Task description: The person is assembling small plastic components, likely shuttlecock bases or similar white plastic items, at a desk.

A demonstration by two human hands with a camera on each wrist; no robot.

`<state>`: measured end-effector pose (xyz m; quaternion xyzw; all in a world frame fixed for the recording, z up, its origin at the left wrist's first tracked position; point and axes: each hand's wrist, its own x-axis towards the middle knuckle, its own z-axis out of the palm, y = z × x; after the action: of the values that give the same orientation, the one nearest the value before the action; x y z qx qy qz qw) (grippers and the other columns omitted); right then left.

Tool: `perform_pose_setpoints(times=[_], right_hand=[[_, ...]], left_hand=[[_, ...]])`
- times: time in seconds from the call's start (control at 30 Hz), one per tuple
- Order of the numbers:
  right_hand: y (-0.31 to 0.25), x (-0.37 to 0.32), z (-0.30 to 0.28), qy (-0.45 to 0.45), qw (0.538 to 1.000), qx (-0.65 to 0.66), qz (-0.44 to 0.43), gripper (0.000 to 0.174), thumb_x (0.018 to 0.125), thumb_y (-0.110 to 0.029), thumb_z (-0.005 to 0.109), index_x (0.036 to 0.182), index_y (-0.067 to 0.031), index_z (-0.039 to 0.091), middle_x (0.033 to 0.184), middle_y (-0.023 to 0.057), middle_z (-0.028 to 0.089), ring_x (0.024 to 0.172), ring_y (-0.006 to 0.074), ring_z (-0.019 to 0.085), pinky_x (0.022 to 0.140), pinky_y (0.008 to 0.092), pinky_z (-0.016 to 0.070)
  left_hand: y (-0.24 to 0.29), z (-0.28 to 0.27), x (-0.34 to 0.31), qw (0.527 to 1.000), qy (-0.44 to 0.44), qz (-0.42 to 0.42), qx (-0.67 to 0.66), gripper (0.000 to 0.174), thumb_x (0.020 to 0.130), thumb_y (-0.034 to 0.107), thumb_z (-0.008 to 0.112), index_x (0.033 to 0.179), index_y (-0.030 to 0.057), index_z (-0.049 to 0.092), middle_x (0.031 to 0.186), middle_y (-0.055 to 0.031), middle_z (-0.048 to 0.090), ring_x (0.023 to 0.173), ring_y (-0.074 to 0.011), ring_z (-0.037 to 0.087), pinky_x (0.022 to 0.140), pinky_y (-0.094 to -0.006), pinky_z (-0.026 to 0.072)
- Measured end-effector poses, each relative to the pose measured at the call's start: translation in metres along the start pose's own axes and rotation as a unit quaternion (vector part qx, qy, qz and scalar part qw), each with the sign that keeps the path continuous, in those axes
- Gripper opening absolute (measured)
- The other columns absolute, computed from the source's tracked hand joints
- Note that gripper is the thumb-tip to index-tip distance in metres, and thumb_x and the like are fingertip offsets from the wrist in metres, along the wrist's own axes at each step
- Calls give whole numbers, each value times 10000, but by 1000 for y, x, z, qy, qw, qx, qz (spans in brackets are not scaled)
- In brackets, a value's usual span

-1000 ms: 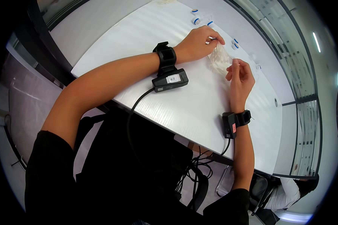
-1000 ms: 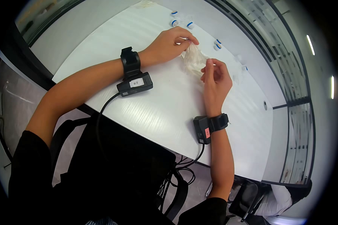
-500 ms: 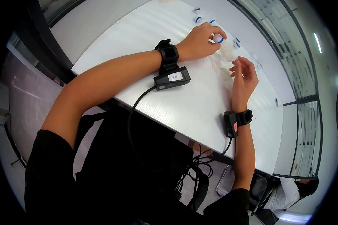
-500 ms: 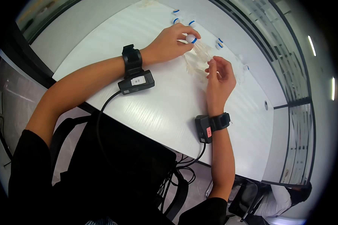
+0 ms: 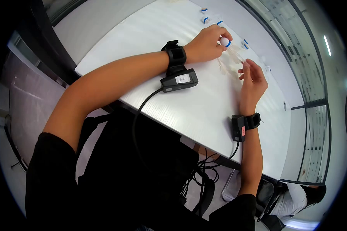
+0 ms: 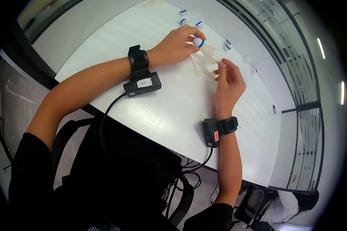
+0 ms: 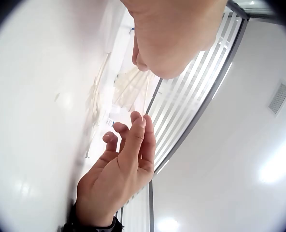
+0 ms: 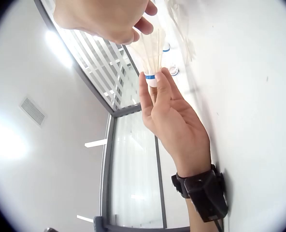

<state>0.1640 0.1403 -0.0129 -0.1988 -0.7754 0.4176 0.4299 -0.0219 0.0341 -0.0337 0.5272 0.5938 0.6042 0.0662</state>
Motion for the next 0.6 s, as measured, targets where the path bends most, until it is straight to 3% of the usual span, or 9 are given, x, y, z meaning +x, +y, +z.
perform_pose_setpoints(times=[0.13, 0.23, 0.33, 0.6], right_hand=[[-5, 1, -2, 16, 998, -58, 2, 233, 978, -178, 704, 1138, -9, 715, 903, 54, 709, 768, 107, 642, 641, 249, 500], [-1, -1, -1, 10, 998, -61, -4, 228, 975, -182, 705, 1126, -11, 721, 927, 53, 705, 785, 107, 634, 651, 248, 497], [2, 1, -3, 9, 997, -80, -20, 220, 970, -176, 708, 1110, -7, 725, 958, 56, 705, 817, 106, 636, 660, 250, 500], [2, 1, -3, 26, 995, -94, -24, 194, 962, -169, 715, 1085, -20, 734, 1012, 50, 730, 808, 89, 622, 648, 241, 489]], left_hand=[[4, 2, 0, 1000, 5, -17, 6, 278, 907, 51, 670, 1184, 45, 642, 1242, -120, 612, 1168, -268, 640, 971, -355, 556], [1, 1, 1, 999, 15, 36, 28, 278, 900, 30, 660, 1177, 41, 640, 1225, -116, 625, 1154, -259, 640, 992, -362, 542], [3, 1, 0, 1000, 6, 4, -4, 279, 895, 16, 650, 1173, 44, 641, 1231, -113, 622, 1142, -270, 636, 1012, -374, 532], [4, 1, 0, 1000, 7, 17, 9, 277, 890, 0, 658, 1163, 43, 640, 1243, -108, 621, 1140, -264, 638, 994, -358, 540]])
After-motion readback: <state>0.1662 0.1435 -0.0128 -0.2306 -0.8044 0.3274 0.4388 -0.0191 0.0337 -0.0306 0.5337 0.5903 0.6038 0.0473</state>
